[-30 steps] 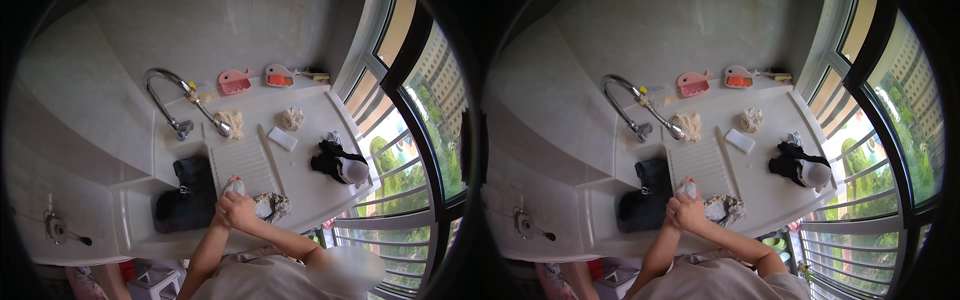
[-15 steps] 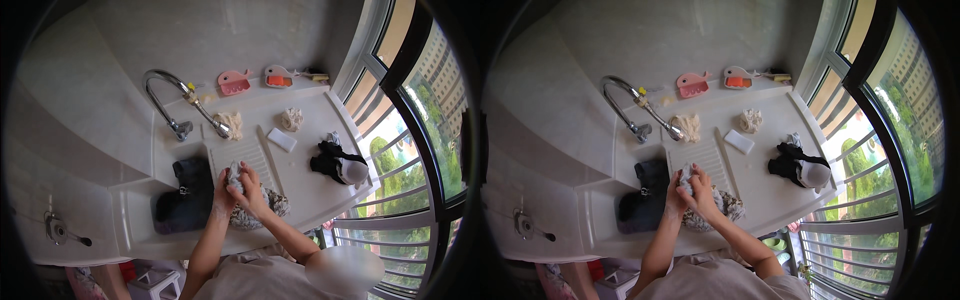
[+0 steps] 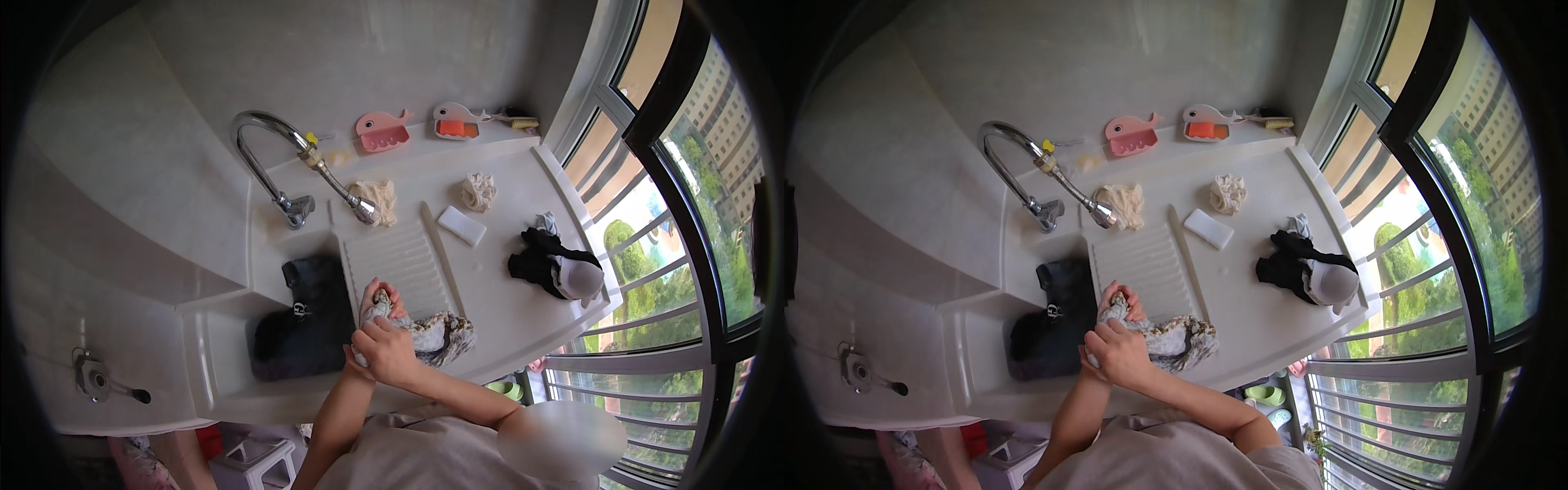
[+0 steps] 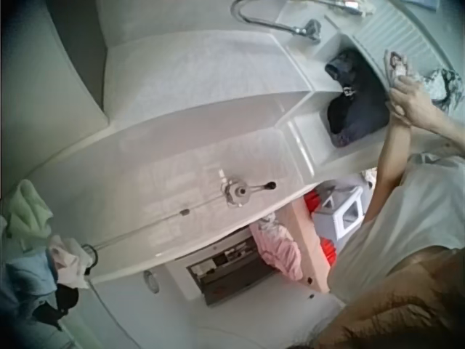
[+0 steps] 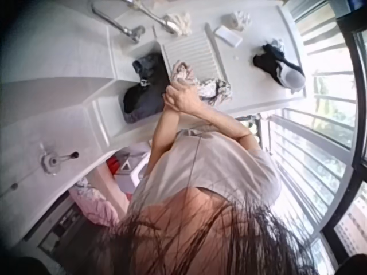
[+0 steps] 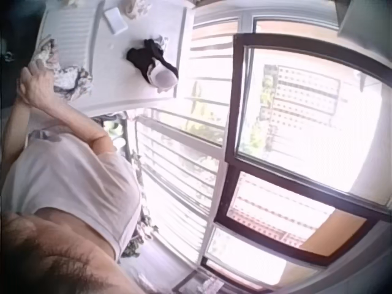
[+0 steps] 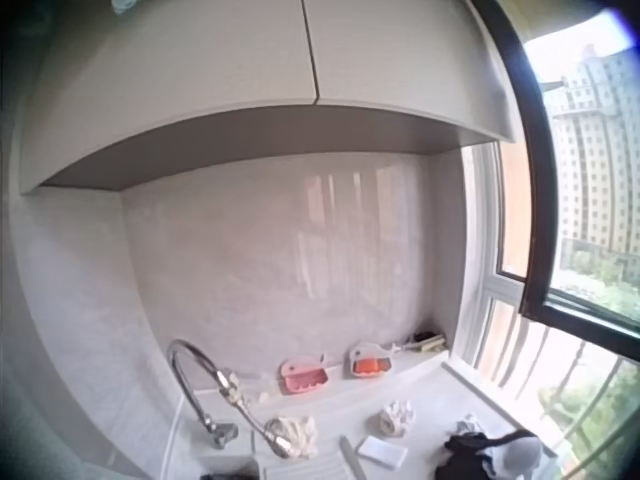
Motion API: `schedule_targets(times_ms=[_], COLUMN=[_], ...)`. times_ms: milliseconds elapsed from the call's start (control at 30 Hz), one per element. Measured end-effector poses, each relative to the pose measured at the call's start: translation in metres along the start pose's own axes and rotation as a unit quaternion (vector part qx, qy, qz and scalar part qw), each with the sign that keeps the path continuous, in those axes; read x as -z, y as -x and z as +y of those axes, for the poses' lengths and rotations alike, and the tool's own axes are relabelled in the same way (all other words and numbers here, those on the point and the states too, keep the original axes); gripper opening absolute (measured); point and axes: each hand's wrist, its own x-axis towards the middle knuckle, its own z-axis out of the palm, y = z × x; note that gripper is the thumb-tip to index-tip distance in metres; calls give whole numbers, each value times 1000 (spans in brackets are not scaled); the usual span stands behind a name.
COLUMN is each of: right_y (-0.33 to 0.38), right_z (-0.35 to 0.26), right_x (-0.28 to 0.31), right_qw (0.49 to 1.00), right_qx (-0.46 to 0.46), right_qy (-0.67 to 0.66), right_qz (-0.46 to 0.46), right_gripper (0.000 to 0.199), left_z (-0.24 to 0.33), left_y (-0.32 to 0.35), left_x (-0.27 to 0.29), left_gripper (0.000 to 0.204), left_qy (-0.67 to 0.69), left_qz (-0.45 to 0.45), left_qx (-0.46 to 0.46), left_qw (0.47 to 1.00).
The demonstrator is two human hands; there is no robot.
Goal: The person hand washes a patterned cloth in a sink, repeatedly rubbing and wringing it with both hands. The person then rinses the cloth under running water from the faucet and continues to wring it out.
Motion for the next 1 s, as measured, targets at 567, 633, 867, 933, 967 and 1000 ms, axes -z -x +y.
schedule_targets(times_ms=[567,633,867,933,967,1000], right_y=[-48,-50,-40,-41,-38,-39], right_z=[89,82,121,138,133,114], right_x=[72,82,98,75,63,48], right_qw=[980,981,869,876,879,941], right_qx=[-111,-105,-322,-322,-282,-192], right_qy=[-113,-121,-376,-358,-382,-262], right_qz=[-125,-111,31,27,-51,-91], right_gripper=[35,31,33,40,41,38], left_z=[27,21,10,-3,-11,-12], left_y=[11,9,53,45,33,24], left_x=[-120,-68,-25,-18,-33,-22], left_gripper=[42,42,43,50,49,59], left_qy=[-413,-622,-326,-124,-14,-46], left_qz=[73,52,140,131,117,85], left_qx=[-199,-188,-55,-126,-154,-148], left_qw=[886,758,933,976,981,984])
